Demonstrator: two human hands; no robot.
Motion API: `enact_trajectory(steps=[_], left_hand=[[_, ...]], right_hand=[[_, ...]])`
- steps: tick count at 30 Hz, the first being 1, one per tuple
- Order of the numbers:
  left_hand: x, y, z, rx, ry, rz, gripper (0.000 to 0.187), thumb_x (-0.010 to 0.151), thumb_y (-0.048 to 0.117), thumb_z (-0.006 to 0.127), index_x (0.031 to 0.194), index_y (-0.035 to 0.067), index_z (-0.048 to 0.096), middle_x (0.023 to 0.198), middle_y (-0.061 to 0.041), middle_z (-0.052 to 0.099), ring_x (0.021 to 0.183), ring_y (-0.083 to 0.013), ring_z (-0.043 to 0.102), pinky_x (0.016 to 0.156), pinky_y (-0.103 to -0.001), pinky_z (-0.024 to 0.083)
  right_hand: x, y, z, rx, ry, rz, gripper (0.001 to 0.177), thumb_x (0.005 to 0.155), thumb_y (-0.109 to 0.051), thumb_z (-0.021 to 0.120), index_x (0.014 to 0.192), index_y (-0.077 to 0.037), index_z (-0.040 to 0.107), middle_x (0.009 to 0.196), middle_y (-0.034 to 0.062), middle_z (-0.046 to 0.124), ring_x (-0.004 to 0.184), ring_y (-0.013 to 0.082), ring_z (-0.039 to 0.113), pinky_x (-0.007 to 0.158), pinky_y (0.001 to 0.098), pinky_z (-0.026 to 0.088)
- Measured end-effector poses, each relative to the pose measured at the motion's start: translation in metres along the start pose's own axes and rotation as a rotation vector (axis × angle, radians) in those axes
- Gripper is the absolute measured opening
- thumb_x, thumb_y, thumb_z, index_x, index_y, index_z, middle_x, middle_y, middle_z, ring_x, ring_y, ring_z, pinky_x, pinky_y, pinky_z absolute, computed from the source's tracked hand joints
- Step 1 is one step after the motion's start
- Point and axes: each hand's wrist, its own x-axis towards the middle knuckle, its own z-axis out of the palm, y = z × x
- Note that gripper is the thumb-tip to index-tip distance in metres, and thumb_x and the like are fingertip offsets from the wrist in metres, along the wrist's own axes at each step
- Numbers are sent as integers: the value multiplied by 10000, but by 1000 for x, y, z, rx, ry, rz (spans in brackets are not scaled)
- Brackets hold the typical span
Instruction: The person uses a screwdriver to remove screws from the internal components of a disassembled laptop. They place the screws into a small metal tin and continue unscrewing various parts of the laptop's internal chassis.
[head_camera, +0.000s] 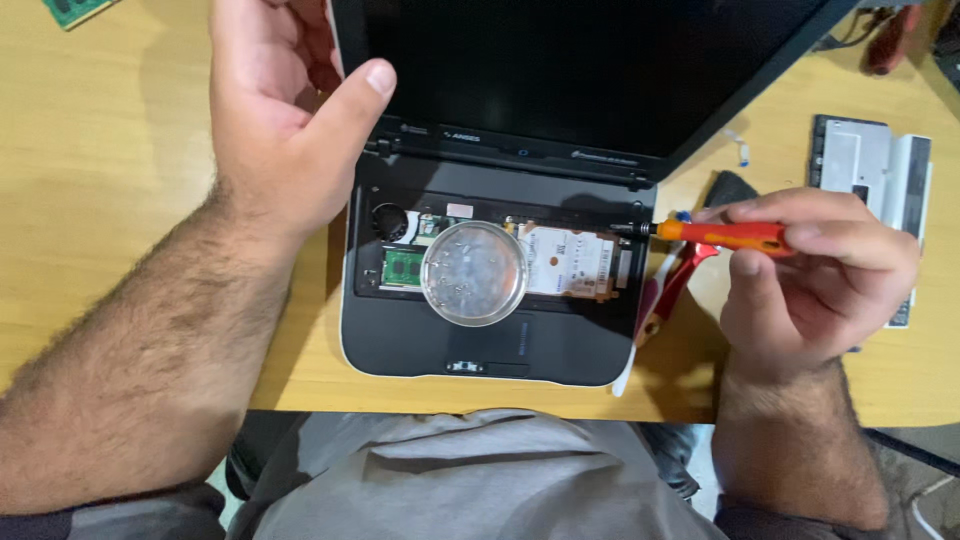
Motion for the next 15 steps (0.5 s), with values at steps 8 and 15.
enact_trajectory(steps=[8,15], left_hand=[[-4,7,-2,112,99,-16,377,1069,-42,654,1283,117,386,1207,-91,505,1014,-174,480,872,-296,452],[-4,14,-5,224,228,37,307,1011,-94,660,1117,77,428,1000,-88,494,903,-195,510,802,-337,475]], right_hand=[[-8,-3,15,48,-51,46,272,973,-35,661,1113,-62,430,1102,275,614,975,319,703,850,383,670],[-5,5,13,47,-135,-14,217,919,-2,626,810,35,442,1056,313,624,860,430,756,731,423,694]])
